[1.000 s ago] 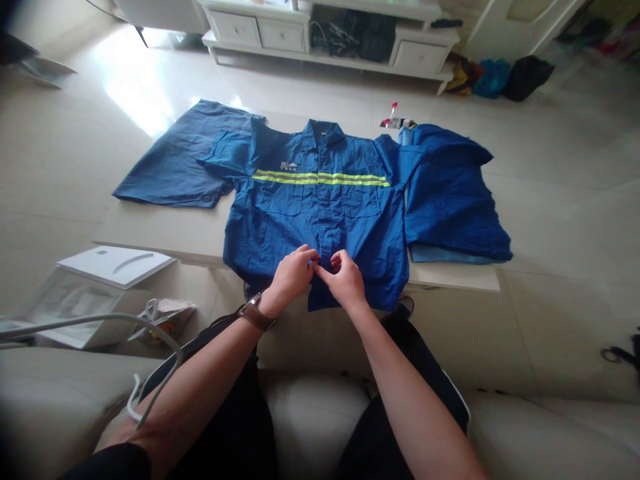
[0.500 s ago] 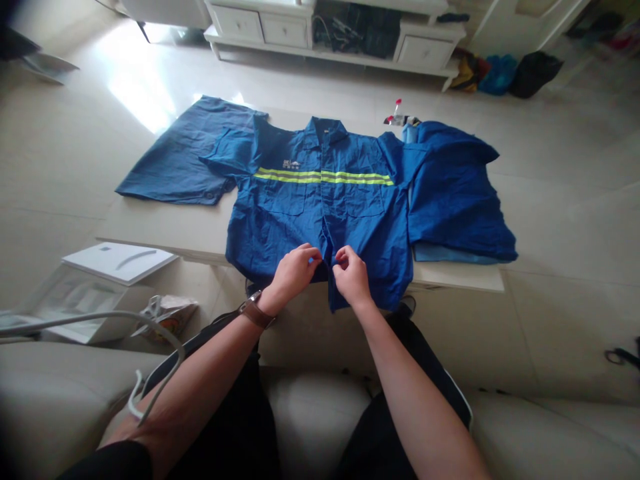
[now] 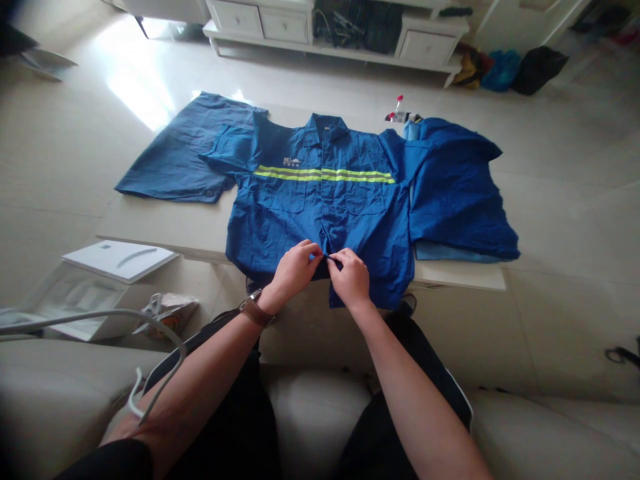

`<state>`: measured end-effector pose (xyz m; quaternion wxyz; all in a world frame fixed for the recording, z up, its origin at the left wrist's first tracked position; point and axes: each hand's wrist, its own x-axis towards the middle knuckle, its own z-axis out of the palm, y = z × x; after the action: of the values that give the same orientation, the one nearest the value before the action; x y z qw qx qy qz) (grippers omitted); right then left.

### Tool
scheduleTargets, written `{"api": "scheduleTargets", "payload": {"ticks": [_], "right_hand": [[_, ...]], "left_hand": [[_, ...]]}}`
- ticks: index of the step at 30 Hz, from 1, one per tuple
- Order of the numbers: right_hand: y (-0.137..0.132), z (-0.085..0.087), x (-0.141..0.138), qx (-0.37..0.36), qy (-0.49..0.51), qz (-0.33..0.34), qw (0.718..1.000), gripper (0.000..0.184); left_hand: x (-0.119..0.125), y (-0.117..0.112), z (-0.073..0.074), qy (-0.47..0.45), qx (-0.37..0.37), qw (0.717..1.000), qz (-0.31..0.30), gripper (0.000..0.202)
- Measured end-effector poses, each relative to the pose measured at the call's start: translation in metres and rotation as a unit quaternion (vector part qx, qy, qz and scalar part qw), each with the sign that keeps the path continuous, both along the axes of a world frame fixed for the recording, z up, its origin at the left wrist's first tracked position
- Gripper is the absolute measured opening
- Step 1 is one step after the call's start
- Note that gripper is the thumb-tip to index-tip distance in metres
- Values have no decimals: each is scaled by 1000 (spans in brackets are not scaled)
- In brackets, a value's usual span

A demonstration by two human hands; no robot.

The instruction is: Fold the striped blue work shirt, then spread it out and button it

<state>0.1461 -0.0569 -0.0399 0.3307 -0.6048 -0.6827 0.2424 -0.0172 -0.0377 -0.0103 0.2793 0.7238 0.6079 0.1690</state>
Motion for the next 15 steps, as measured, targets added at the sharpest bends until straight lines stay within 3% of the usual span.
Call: {"api": "scheduleTargets", "payload": {"ticks": [8, 15], "right_hand": [[4, 4, -2, 14, 30, 23, 999, 18], [7, 8, 2, 8, 88, 7, 996, 15]], "left_hand": [[2, 2, -7, 16, 13, 1000, 21, 14], [0, 8, -7, -105, 1, 994, -35, 12]]}}
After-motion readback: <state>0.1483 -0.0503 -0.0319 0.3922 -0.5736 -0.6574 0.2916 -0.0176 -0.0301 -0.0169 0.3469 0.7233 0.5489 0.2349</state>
